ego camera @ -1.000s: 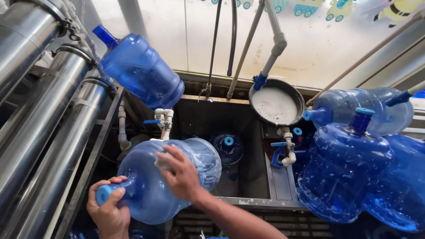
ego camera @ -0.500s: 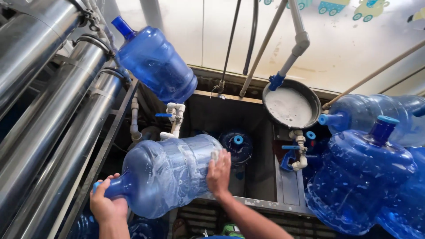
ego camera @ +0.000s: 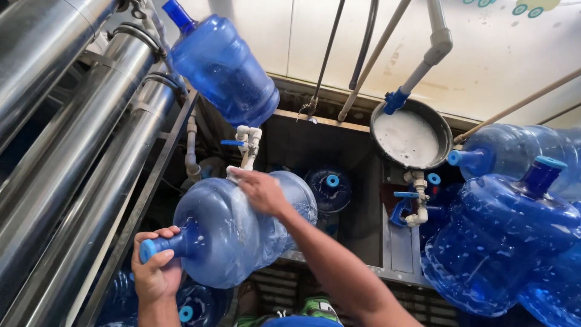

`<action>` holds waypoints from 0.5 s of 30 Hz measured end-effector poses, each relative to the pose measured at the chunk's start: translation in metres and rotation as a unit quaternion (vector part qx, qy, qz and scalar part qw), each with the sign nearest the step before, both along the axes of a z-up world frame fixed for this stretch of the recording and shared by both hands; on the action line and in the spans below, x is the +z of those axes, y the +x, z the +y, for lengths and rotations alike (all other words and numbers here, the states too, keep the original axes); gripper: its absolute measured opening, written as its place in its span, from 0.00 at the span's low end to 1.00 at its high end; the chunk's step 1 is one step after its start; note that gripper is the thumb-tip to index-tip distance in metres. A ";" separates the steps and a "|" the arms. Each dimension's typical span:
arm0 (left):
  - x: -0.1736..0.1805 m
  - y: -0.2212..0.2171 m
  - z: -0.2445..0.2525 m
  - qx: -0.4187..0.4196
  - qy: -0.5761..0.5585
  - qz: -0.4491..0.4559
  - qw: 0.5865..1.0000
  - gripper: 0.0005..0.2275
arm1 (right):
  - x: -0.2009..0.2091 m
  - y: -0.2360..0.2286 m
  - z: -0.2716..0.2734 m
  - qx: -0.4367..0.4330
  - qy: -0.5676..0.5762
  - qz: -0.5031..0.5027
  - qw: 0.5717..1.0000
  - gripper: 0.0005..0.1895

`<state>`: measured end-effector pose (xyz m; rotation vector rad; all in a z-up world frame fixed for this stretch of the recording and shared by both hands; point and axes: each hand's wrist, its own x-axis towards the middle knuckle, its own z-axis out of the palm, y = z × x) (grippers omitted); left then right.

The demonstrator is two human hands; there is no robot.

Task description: The person scrubs the exterior of large blue water jugs with a soapy sponge at a sink station. They rinse the jugs under a tap, then place them on a metal grate floor among other jugs before picking up another one to repeat the process.

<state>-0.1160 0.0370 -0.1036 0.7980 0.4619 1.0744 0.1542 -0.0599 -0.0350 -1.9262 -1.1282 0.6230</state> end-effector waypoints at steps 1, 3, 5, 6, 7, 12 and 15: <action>0.007 -0.001 -0.001 -0.021 0.012 0.000 1.000 0.20 | -0.019 0.023 0.004 -0.005 -0.069 -0.032 0.997 0.24; -0.003 -0.009 0.006 -0.011 -0.010 -0.002 1.000 0.19 | -0.126 0.071 -0.014 -0.020 -0.003 -0.169 0.985 0.22; -0.019 -0.010 0.023 0.001 -0.024 -0.010 1.000 0.17 | -0.159 0.092 -0.030 -0.031 0.073 -0.306 0.949 0.20; -0.032 -0.013 0.030 0.031 -0.087 -0.016 0.996 0.16 | -0.152 0.082 -0.049 -0.125 0.023 -0.275 0.953 0.22; -0.045 -0.016 0.038 0.060 -0.149 -0.022 0.987 0.15 | -0.144 0.073 -0.068 -0.217 -0.028 -0.240 0.946 0.24; -0.044 0.009 0.059 0.183 -0.296 0.011 0.938 0.06 | -0.130 -0.030 -0.091 -0.259 0.105 -0.294 0.914 0.25; -0.042 0.013 0.062 0.188 -0.332 0.043 0.923 0.05 | -0.101 -0.092 -0.079 -0.236 0.150 -0.240 0.930 0.27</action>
